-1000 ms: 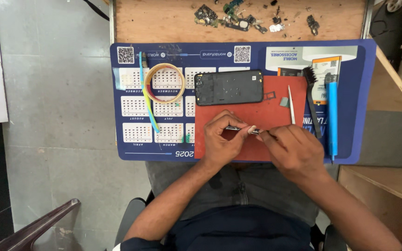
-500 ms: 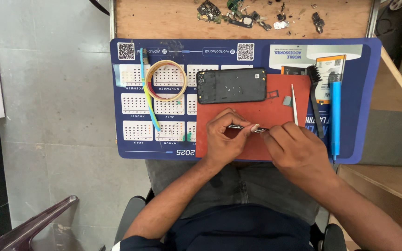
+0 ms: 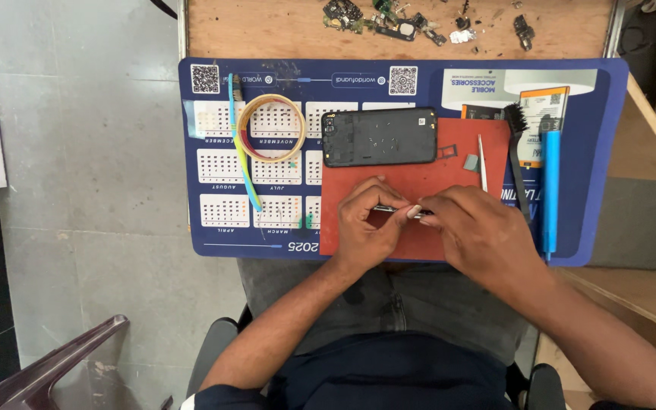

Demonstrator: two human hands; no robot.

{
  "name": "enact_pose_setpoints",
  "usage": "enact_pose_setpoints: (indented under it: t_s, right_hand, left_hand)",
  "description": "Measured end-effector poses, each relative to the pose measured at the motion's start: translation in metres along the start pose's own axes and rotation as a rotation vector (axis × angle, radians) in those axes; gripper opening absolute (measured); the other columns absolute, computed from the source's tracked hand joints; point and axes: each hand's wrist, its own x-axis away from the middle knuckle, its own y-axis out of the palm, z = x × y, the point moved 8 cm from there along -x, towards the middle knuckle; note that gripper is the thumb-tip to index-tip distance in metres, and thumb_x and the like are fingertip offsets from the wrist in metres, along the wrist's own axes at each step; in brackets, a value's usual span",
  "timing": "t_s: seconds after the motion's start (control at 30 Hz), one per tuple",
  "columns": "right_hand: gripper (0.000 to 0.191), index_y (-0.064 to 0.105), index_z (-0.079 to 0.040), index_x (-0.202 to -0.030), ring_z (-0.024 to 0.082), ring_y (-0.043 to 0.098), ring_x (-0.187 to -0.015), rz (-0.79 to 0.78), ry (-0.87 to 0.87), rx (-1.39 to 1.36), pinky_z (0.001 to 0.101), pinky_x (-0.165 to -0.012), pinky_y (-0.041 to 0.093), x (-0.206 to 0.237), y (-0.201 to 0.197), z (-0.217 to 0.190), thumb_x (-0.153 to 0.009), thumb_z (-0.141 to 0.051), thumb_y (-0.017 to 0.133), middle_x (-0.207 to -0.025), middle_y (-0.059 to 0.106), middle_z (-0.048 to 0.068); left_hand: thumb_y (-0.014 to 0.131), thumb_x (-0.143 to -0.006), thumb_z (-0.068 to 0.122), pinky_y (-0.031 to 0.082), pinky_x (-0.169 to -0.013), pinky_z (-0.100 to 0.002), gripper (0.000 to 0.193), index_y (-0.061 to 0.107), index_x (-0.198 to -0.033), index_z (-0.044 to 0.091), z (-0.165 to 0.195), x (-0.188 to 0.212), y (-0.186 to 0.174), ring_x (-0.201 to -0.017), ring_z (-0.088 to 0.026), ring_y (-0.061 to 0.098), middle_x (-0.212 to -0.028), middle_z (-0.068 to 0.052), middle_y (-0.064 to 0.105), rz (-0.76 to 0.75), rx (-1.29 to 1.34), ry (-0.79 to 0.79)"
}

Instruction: The person disassembles a mobile phone on a workbench, using a metal spudger to pry open the casing and remove the battery. They then use tweezers to detach a ribbon cable and place the removed components on the mat.

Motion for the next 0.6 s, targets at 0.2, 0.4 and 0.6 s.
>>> enact_pose_setpoints:
  t_s: [0.2,0.4,0.6]
  right_hand:
    - [0.021,0.07,-0.007,-0.095,0.023,0.066,-0.084,0.006,-0.016,0.021,0.0348,-0.066,0.054,0.005,0.007,0.002,-0.077,0.004,0.071,-0.097,0.066,0.004]
    - [0.02,0.07,-0.006,-0.095,0.024,0.065,-0.086,-0.014,-0.023,0.007,0.0357,-0.069,0.054,0.006,0.01,0.002,-0.077,0.004,0.07,-0.096,0.065,0.004]
    - [0.022,0.07,-0.007,-0.093,0.024,0.065,-0.085,-0.039,-0.003,0.018,0.0363,-0.069,0.054,0.006,0.013,0.006,-0.075,0.004,0.07,-0.094,0.066,0.004]
  left_hand:
    - [0.082,-0.087,0.004,0.048,-0.107,-0.044,0.015,0.067,-0.086,0.007,0.0,0.003,-0.001,-0.084,-0.019,0.069,-0.085,-0.004,0.069,0.018,-0.022,0.013]
    - [0.081,-0.087,0.004,0.048,-0.109,-0.045,0.015,0.067,-0.086,0.007,0.002,0.004,-0.001,-0.084,-0.019,0.069,-0.084,-0.003,0.068,0.025,-0.045,0.036]
    - [0.082,-0.087,0.004,0.048,-0.109,-0.045,0.014,0.068,-0.086,0.007,0.003,0.004,-0.001,-0.083,-0.019,0.069,-0.083,-0.004,0.069,0.034,-0.043,0.031]
